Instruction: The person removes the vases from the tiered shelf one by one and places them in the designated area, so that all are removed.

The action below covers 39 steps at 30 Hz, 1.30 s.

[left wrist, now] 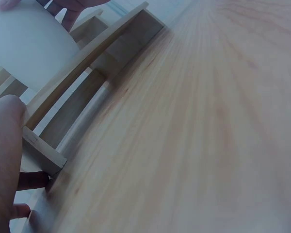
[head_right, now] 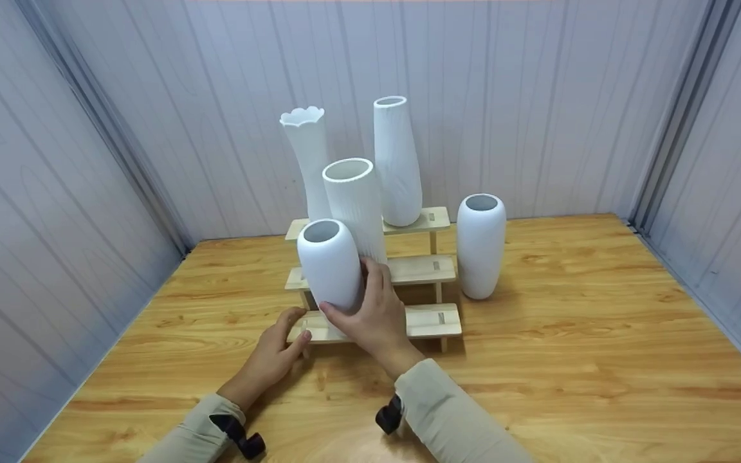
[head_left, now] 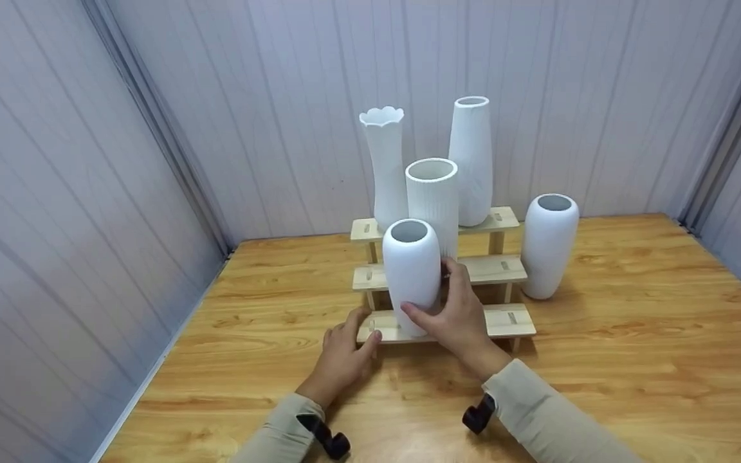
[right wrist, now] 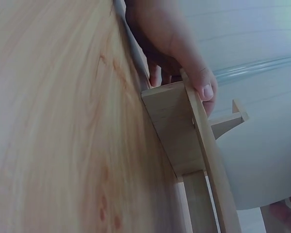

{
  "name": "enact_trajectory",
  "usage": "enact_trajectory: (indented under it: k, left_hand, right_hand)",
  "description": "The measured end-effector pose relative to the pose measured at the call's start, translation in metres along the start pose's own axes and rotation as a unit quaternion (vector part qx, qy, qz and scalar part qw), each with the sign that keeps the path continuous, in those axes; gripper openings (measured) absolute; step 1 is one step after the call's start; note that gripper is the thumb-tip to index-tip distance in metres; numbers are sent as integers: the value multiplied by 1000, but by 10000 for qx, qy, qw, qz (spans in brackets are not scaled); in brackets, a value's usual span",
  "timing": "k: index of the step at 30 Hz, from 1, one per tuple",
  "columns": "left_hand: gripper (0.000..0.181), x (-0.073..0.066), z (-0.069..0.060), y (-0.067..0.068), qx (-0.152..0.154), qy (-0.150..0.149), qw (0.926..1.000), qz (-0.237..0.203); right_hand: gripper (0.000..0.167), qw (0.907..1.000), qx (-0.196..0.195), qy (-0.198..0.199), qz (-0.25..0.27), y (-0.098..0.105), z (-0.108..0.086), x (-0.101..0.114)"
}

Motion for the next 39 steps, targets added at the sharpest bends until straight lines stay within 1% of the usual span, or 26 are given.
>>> enact_trajectory:
  k: [7, 14, 24, 30, 34, 36, 39]
  left_hand:
    - [54, 2, 0, -1, 9, 67, 10000, -6]
    - [51, 1, 0, 0, -66, 16, 10000, 30]
    - [54, 1, 0, 0, -48, 39, 10000, -39]
    - [54, 2, -1, 0, -14, 35, 10000, -82]
    - [54, 2, -1, -1, -30, 28, 10000, -65]
    - [52, 1, -1, -1, -58, 37, 10000, -42]
    - [51, 0, 0, 0, -91, 39, 9999, -26]
  right_hand:
    - [98, 9997, 32, 3, 227, 3, 1, -1]
    - [95, 9985, -5, 194, 508, 6, 2, -4]
    - [93, 9974, 56, 269, 666, 13, 2, -7]
    - [91, 9970, 72, 257, 733, 25, 0, -10]
    - [88, 9957, 70, 33, 922, 38, -2, -15]
    - [88, 9956, 65, -59, 931, 44, -3, -17]
    - [86, 9961, 42, -81, 882, 56, -3, -18]
Point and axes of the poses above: each hand's wrist, its own z-axis towards the middle knuckle, its own y-axis out of the back of the hand, x = y × z, the point moved 4 cm from there along z, towards the middle knuckle, and after that the axes turned 7 degrees about y, right-handed, at the moved point
